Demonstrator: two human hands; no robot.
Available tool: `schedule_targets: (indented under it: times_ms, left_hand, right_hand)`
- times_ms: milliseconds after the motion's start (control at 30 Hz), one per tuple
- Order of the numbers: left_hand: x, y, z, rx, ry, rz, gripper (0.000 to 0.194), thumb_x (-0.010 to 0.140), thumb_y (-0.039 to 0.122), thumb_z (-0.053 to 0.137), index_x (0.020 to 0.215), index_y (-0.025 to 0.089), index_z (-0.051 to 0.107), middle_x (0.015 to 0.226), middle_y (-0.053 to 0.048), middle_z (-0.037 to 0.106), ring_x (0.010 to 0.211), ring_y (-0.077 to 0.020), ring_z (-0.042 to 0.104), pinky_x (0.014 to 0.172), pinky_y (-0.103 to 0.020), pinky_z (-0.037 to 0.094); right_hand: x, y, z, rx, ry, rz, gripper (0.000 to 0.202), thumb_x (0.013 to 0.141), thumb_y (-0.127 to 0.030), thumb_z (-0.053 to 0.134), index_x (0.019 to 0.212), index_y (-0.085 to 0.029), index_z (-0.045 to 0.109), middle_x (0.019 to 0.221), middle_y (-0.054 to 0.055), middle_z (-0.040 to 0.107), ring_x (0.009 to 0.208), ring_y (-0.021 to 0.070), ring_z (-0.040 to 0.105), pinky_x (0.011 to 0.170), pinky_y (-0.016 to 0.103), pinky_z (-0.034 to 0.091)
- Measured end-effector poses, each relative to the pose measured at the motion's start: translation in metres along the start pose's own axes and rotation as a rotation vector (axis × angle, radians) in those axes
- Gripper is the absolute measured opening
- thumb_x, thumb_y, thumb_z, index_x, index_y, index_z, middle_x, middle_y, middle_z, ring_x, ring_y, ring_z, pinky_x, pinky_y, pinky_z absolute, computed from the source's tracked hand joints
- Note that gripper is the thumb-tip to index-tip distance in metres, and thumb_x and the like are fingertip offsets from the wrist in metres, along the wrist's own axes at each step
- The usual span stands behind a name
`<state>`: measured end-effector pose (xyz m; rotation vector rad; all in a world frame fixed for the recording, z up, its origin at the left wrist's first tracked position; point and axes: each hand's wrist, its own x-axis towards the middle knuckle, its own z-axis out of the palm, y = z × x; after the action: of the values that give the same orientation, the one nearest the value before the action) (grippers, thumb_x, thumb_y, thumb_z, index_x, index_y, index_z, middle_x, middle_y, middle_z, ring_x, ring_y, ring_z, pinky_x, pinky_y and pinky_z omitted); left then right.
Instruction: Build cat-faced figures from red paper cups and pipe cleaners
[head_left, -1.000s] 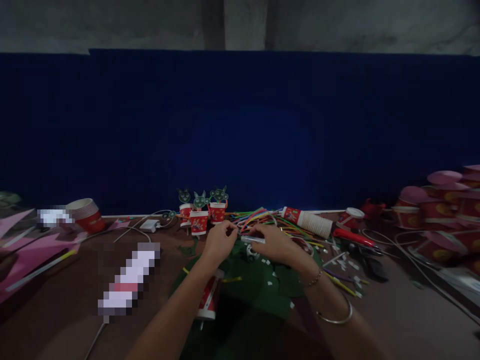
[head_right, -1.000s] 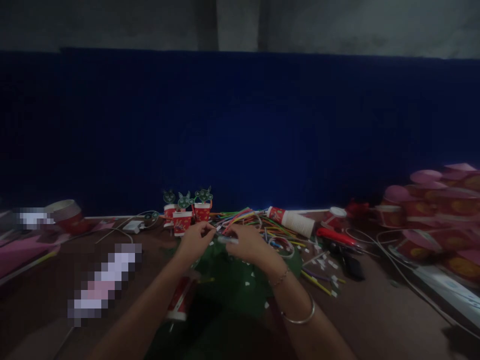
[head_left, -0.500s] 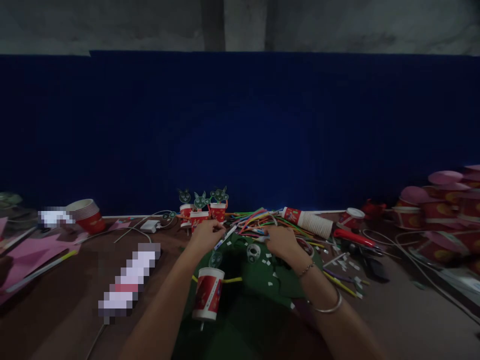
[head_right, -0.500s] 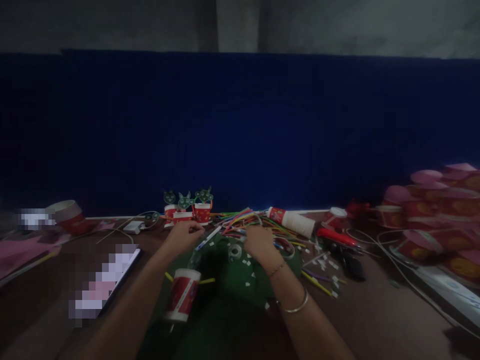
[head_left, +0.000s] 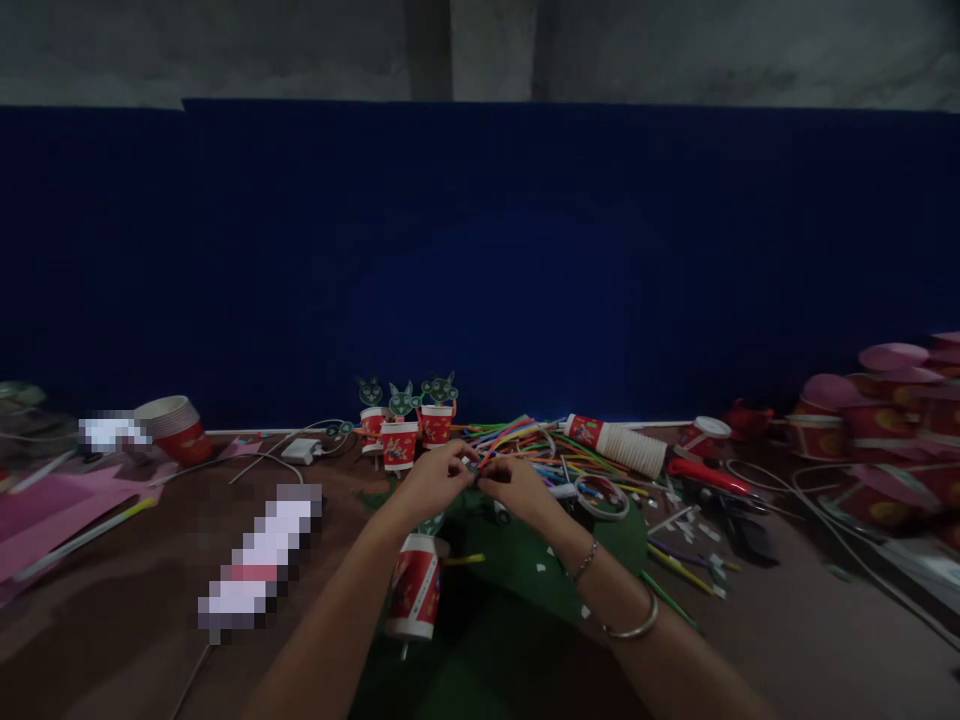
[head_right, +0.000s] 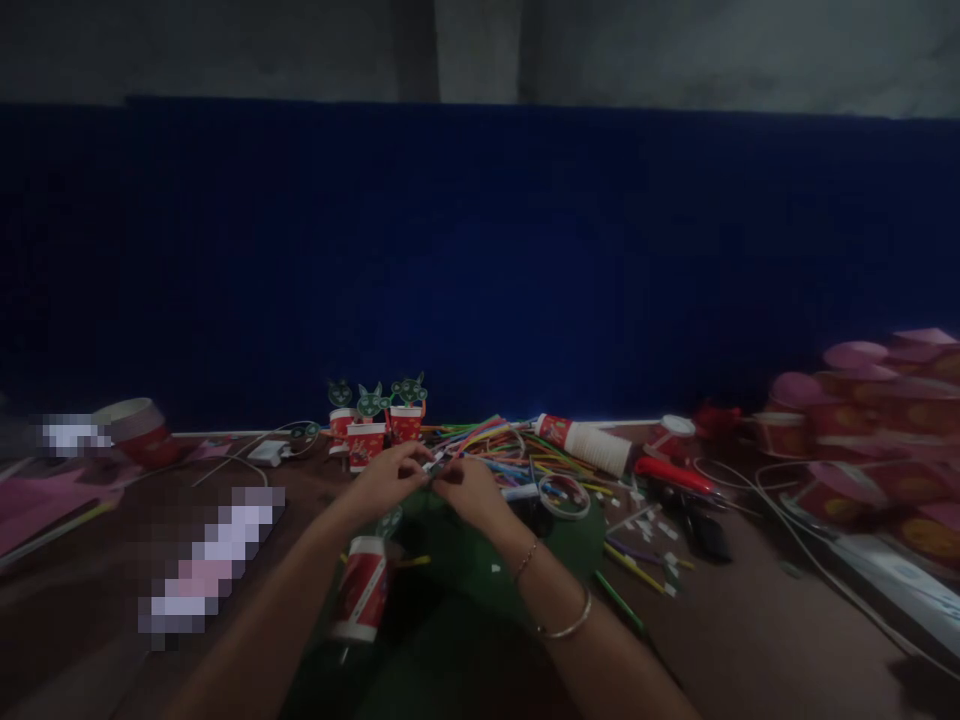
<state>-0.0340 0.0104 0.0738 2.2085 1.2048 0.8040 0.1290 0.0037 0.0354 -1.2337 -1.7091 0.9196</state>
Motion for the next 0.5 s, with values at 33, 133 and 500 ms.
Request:
schedule_targets:
  times_ms: [33, 133, 500]
  left_hand:
    - [0.0, 0.002, 0.001, -0.022, 0.013, -0.009, 0.026, 0.07, 0.019, 0.052, 0.094, 0.02, 0.06, 0.062, 0.003, 0.063, 0.061, -0.0154, 0.059, 0.057, -0.023, 0.039]
    - [-0.001, 0.003, 0.0, -0.074, 0.018, -0.033, 0.025, 0.069, 0.019, 0.052, 0.094, 0.02, 0.055, 0.062, 0.004, 0.063, 0.062, -0.0148, 0.06, 0.056, -0.022, 0.039]
    - [-0.014, -0.04, -0.029, 0.074, -0.107, -0.382, 0.034, 0.042, 0.014, 0.069, 0.075, 0.018, 0.063, 0.065, -0.002, 0.066, 0.062, -0.0201, 0.061, 0.052, -0.024, 0.04]
  right_hand:
    - [0.0, 0.002, 0.001, 0.029, 0.005, 0.017, 0.01, 0.067, -0.024, 0.059, 0.067, -0.014, 0.062, 0.06, -0.001, 0.06, 0.057, 0.0119, 0.052, 0.054, 0.022, 0.038]
    - [0.001, 0.006, 0.002, 0.119, -0.009, 0.048, 0.014, 0.066, -0.028, 0.06, 0.062, -0.015, 0.06, 0.054, -0.003, 0.054, 0.051, 0.0096, 0.047, 0.05, 0.02, 0.034]
    - [0.003, 0.014, 0.003, 0.106, 0.033, 0.011, 0.008, 0.064, -0.024, 0.059, 0.062, -0.016, 0.057, 0.06, -0.002, 0.057, 0.06, 0.0121, 0.052, 0.057, 0.022, 0.04]
